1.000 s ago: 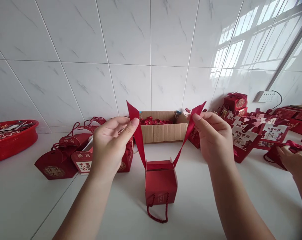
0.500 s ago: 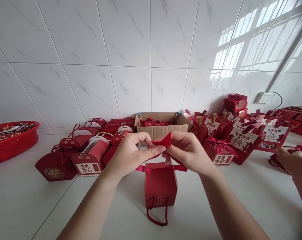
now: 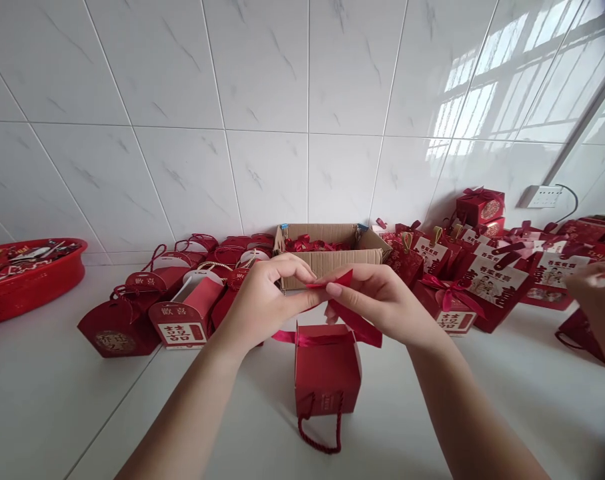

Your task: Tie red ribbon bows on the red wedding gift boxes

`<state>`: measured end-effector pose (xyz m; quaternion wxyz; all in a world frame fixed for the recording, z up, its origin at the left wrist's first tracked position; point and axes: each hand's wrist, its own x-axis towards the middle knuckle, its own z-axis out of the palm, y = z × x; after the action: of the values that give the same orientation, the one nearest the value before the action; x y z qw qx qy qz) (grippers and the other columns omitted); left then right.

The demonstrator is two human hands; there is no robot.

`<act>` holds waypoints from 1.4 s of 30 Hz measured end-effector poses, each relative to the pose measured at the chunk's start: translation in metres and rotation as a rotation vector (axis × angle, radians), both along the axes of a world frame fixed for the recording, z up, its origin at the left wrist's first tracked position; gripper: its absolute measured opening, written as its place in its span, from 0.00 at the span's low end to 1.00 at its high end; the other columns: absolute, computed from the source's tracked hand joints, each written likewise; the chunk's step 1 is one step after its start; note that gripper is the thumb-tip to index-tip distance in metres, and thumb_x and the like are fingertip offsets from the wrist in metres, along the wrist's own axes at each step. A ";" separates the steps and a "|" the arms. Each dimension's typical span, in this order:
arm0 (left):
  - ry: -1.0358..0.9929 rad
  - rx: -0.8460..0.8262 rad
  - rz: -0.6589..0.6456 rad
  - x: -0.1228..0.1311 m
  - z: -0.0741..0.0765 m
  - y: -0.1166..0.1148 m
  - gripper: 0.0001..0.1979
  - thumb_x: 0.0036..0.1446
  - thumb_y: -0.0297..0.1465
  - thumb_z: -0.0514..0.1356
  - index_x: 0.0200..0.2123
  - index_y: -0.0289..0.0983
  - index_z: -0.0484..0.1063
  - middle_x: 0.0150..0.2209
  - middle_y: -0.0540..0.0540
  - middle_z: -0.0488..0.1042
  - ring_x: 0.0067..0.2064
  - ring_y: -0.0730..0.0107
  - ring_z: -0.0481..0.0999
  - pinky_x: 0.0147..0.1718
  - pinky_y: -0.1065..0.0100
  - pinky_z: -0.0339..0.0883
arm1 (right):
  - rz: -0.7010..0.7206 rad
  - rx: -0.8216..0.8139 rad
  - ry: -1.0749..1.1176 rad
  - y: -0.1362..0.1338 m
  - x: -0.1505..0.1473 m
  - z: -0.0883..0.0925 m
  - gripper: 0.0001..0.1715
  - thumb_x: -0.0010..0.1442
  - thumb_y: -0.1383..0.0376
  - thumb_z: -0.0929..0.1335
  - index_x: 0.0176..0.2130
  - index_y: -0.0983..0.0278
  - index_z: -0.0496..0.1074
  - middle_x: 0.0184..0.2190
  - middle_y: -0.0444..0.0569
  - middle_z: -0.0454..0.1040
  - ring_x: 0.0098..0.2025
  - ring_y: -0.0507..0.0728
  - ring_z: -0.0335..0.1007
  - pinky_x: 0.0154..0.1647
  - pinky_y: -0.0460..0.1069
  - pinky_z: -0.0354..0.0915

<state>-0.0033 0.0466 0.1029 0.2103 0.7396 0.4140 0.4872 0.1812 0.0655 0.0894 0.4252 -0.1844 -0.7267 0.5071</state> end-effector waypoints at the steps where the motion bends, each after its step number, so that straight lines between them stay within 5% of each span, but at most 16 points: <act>1: -0.001 0.007 0.010 0.000 0.000 0.000 0.06 0.47 0.32 0.67 0.24 0.38 0.73 0.32 0.50 0.73 0.37 0.69 0.72 0.38 0.67 0.65 | -0.006 0.002 0.005 0.001 0.000 0.000 0.12 0.60 0.58 0.67 0.35 0.65 0.74 0.25 0.46 0.75 0.29 0.51 0.73 0.30 0.46 0.71; 6: 0.018 0.025 0.053 0.002 0.002 0.000 0.07 0.48 0.36 0.66 0.27 0.39 0.74 0.34 0.47 0.73 0.39 0.64 0.73 0.41 0.64 0.65 | -0.034 0.076 0.015 0.007 0.002 0.000 0.13 0.60 0.59 0.67 0.31 0.65 0.75 0.25 0.46 0.74 0.30 0.51 0.71 0.34 0.48 0.70; 12: 0.098 -0.244 -0.091 -0.005 0.002 0.004 0.11 0.58 0.39 0.56 0.38 0.43 0.76 0.32 0.47 0.74 0.36 0.64 0.72 0.34 0.66 0.65 | -0.103 0.182 0.004 0.014 0.007 0.000 0.10 0.60 0.60 0.68 0.32 0.63 0.76 0.28 0.46 0.75 0.34 0.53 0.71 0.39 0.50 0.70; 25: -0.015 -0.375 -0.141 -0.006 0.002 0.005 0.04 0.53 0.29 0.55 0.27 0.39 0.69 0.24 0.53 0.64 0.27 0.73 0.62 0.25 0.72 0.56 | -0.281 0.806 -0.357 0.010 0.011 0.000 0.11 0.63 0.67 0.64 0.40 0.62 0.76 0.36 0.51 0.76 0.37 0.55 0.70 0.36 0.51 0.68; 30: -0.174 -0.462 -0.199 -0.008 0.002 0.008 0.12 0.55 0.32 0.51 0.24 0.38 0.71 0.24 0.49 0.68 0.28 0.68 0.67 0.27 0.67 0.63 | -0.340 0.871 -0.406 0.013 0.009 -0.002 0.11 0.63 0.67 0.64 0.40 0.62 0.77 0.35 0.51 0.76 0.36 0.57 0.70 0.35 0.52 0.67; 36: -0.142 -0.465 -0.215 -0.013 -0.002 0.011 0.23 0.60 0.37 0.44 0.27 0.41 0.78 0.33 0.45 0.78 0.41 0.59 0.75 0.45 0.61 0.65 | -0.375 0.896 -0.385 0.015 0.007 -0.003 0.11 0.62 0.69 0.64 0.38 0.62 0.76 0.35 0.50 0.76 0.36 0.57 0.69 0.35 0.53 0.66; 40: -0.168 -0.428 -0.176 -0.012 -0.004 0.012 0.19 0.59 0.38 0.48 0.28 0.41 0.78 0.34 0.45 0.78 0.43 0.59 0.74 0.41 0.63 0.66 | -0.385 0.904 -0.376 0.015 0.006 -0.004 0.10 0.62 0.70 0.64 0.38 0.63 0.76 0.34 0.51 0.76 0.35 0.57 0.69 0.36 0.53 0.66; 42: -0.148 -0.431 -0.171 -0.011 -0.003 0.011 0.17 0.58 0.39 0.52 0.24 0.40 0.76 0.27 0.46 0.75 0.35 0.62 0.74 0.32 0.65 0.65 | -0.385 0.896 -0.377 0.015 0.005 -0.004 0.11 0.62 0.69 0.64 0.37 0.63 0.76 0.34 0.51 0.76 0.35 0.56 0.69 0.36 0.53 0.66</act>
<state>-0.0143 0.0572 0.1002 0.4333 0.6724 0.4279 0.4208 0.1863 0.0804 0.0852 0.4097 -0.2030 -0.8892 0.0170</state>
